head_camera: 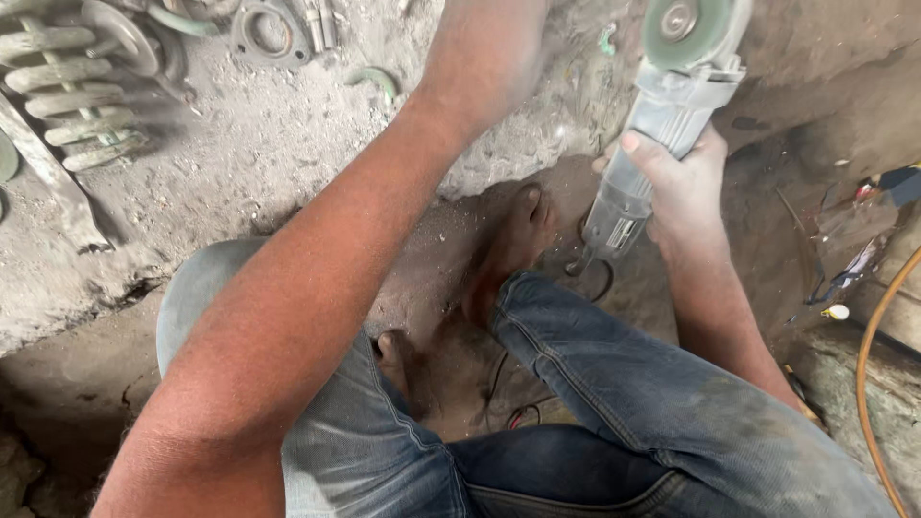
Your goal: The person sits on the floor and uses an angle grinder to grind and smooth various metal parts, including springs and curved metal pieces. The person handles each part individually, grinding them against a concrete block before placing them back into a pile.
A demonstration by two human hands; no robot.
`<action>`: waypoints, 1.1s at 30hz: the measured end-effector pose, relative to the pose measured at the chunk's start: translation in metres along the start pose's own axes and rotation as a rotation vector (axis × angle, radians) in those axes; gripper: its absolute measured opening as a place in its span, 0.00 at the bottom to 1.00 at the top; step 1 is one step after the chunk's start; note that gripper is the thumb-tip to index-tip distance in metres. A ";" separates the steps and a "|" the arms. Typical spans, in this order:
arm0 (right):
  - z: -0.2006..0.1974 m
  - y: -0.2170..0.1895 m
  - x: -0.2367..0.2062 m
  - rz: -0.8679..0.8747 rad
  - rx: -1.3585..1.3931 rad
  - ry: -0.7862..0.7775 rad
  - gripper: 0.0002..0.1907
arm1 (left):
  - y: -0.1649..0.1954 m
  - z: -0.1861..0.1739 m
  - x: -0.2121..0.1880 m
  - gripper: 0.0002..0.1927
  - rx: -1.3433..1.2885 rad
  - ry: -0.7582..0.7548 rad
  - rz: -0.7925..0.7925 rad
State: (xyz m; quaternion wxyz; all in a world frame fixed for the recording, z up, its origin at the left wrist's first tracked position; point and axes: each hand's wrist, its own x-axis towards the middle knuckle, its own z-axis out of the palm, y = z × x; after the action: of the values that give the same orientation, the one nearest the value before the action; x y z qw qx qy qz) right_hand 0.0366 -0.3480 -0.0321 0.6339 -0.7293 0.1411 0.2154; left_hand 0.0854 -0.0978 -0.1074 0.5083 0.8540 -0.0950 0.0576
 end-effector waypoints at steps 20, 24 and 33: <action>0.013 -0.018 0.022 0.013 -0.134 0.004 0.23 | 0.010 0.002 -0.005 0.19 0.547 -0.106 0.055; 0.010 -0.018 0.023 0.029 -0.151 -0.009 0.23 | 0.008 0.004 -0.011 0.22 0.557 -0.044 0.084; -0.005 -0.015 0.030 0.008 -0.178 -0.071 0.23 | 0.004 0.007 -0.015 0.24 0.641 -0.010 0.133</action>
State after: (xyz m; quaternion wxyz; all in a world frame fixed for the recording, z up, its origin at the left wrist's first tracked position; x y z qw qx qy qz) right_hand 0.0704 -0.3489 -0.0332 0.5702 -0.7742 0.1016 0.2553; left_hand 0.0697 -0.1046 -0.1103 0.2083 0.9627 -0.1299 0.1135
